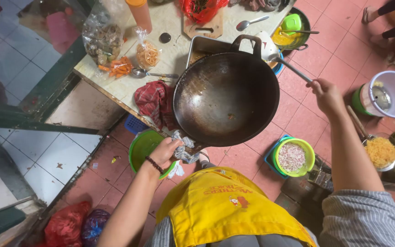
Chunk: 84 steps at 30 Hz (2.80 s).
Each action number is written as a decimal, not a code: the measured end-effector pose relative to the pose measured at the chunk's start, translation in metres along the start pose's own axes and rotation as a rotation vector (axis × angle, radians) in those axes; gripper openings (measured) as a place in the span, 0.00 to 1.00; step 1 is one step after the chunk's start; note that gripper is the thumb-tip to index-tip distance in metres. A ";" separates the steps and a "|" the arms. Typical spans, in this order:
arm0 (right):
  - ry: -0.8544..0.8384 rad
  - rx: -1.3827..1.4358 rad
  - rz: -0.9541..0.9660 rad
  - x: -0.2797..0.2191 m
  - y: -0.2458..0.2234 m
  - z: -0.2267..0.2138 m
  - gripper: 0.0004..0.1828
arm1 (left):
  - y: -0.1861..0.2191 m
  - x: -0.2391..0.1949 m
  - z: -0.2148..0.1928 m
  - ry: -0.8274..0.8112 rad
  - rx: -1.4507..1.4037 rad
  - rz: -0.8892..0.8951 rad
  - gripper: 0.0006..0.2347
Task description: Transferring stir-fried food from a wok to a container and then packing it into a plastic bag.
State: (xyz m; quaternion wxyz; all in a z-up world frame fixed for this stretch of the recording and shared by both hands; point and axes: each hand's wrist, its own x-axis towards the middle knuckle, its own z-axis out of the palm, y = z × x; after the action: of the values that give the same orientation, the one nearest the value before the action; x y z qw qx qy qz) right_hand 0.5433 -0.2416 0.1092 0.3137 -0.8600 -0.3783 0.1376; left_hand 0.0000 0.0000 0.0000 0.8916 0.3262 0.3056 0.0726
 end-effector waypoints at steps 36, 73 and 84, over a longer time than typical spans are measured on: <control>1.129 0.493 0.822 -0.686 -0.011 0.055 0.13 | -0.048 -0.056 0.234 -0.331 0.620 -0.177 0.09; 1.874 -0.126 1.386 -1.121 0.117 0.071 0.14 | -0.842 0.000 0.594 -1.042 1.170 -0.176 0.17; 1.396 1.095 0.515 -0.870 0.135 -0.022 0.06 | -0.521 -0.005 0.286 -0.592 1.332 0.043 0.19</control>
State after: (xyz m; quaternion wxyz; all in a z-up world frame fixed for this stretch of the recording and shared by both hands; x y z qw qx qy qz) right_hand 0.0417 -0.9623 0.0380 0.7933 -0.5371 0.2176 -0.1867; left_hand 0.1284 -0.5601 -0.1520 0.5474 0.8117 0.0245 -0.2025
